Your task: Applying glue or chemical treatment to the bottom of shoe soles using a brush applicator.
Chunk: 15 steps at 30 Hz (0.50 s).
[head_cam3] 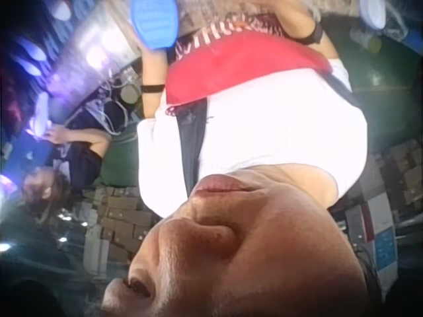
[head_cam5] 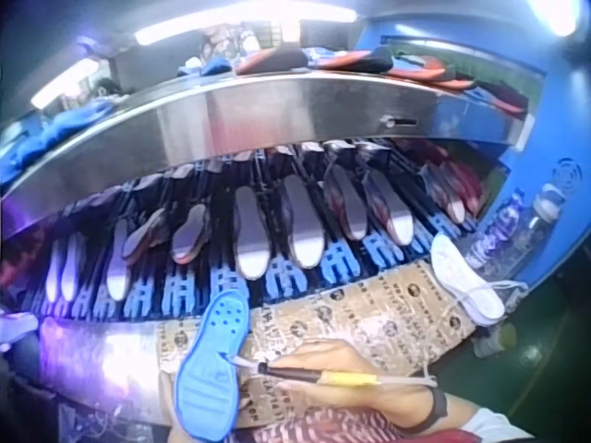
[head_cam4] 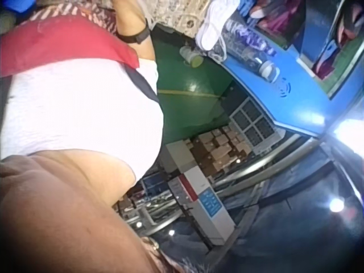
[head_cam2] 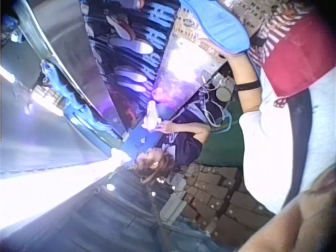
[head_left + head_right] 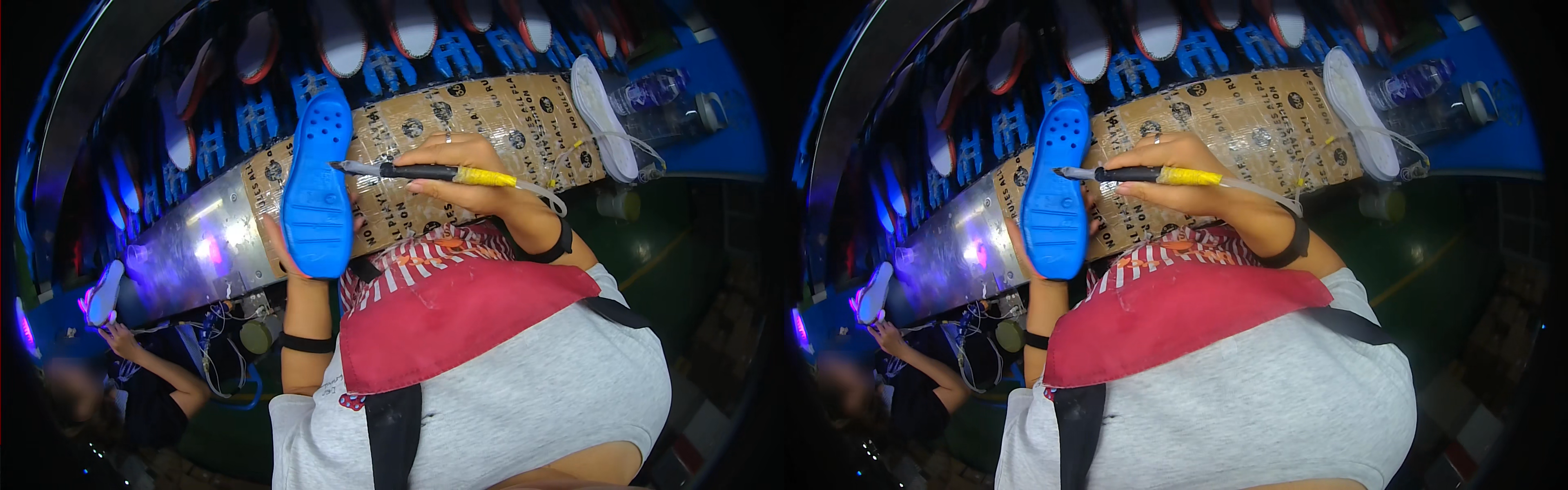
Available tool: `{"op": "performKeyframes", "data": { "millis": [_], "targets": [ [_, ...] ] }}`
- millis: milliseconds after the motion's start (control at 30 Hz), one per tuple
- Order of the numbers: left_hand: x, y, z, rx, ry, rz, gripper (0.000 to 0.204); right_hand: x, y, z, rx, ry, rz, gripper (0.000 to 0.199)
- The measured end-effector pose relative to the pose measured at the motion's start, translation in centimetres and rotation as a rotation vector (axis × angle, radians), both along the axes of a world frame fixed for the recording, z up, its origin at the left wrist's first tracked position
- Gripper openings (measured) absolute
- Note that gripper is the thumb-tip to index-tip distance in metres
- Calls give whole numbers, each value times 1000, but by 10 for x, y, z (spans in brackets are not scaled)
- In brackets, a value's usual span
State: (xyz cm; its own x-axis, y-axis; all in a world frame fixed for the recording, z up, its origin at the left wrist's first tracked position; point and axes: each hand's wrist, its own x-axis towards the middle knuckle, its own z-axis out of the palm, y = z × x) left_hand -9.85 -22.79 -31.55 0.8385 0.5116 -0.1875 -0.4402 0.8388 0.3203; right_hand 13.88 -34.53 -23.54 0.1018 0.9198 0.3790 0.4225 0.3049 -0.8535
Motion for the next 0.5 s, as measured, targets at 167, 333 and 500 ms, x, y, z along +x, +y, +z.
{"op": "performKeyframes", "data": {
  "millis": [167, 333, 500],
  "targets": [
    [1, -21, -25, -153, -103, -94, 92, -9, 1, 2, -44, 119, -112, 24],
    [13, -21, -23, -213, -149, -78, 87, -18, 9, 14, -40, 161, -178, 23],
    [30, -19, -19, -39, -207, -9, 86, -36, 35, 35, 303, -133, -283, 22]
  ]
}}
